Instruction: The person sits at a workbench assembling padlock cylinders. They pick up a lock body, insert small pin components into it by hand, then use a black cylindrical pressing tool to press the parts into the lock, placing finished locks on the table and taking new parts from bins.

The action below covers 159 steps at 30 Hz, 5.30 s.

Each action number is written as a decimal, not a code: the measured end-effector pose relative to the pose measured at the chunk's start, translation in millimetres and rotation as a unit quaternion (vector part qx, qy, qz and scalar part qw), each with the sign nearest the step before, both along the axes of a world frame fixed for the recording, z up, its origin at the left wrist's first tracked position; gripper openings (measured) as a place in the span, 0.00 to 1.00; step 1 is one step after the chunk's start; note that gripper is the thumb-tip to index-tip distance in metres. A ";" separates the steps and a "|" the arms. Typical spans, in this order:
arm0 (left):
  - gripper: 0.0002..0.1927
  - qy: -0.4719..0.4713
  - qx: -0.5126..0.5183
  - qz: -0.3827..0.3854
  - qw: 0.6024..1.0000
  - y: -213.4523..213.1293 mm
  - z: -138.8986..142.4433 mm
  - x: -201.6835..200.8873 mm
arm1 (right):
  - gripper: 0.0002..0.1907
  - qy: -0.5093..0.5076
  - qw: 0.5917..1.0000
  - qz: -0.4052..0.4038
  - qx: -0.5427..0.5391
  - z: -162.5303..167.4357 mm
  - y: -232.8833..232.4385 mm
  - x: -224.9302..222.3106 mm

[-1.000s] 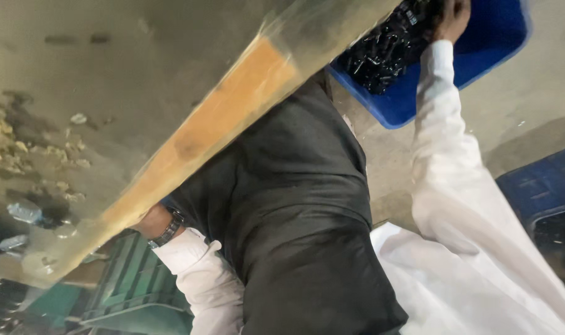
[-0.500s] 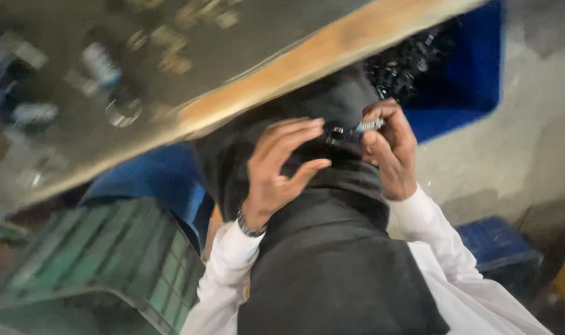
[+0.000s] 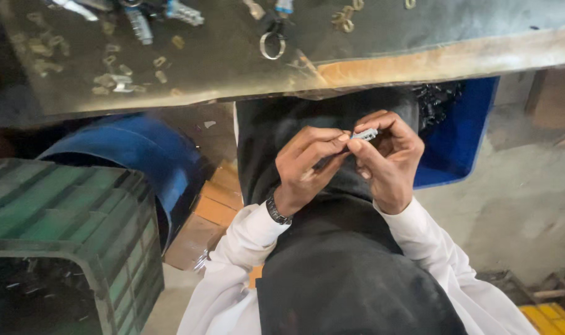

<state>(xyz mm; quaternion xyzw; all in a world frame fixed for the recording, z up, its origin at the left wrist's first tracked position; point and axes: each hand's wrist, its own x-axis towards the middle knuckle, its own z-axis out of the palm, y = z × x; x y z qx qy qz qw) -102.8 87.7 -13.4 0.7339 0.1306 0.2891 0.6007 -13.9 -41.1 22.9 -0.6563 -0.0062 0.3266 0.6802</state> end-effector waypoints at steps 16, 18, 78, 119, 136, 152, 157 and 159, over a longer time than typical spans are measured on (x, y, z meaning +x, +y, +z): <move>0.11 -0.036 -0.058 0.141 0.988 44.9 -2.2 -30.2 | 0.09 0.031 0.998 0.040 0.037 16.3 66.5 -13.1; 0.11 -0.026 -0.123 0.155 0.980 54.4 -2.4 -36.1 | 0.12 0.030 0.998 0.051 0.010 23.3 76.4 -16.2; 0.08 0.071 0.320 0.027 0.944 54.1 63.6 59.6 | 0.09 0.007 0.992 0.068 0.109 -4.9 -33.9 41.8; 0.10 0.062 0.076 -0.008 0.995 8.4 75.4 29.8 | 0.06 0.032 0.986 0.114 0.120 4.7 -25.2 35.9; 0.09 0.078 0.039 0.002 0.996 5.2 75.3 23.8 | 0.09 0.054 0.979 0.142 0.138 11.5 -26.9 34.4; 0.10 0.029 0.112 0.001 0.993 1.4 70.3 26.0 | 0.06 0.037 0.985 0.117 0.123 10.4 -29.5 29.2; 0.10 0.022 0.112 0.014 0.993 -1.4 65.3 27.4 | 0.07 0.051 0.984 0.119 0.123 8.2 -30.5 29.3; 0.11 0.023 0.101 0.023 0.994 -2.7 64.0 27.1 | 0.08 0.045 0.983 0.124 0.127 7.4 -30.1 28.8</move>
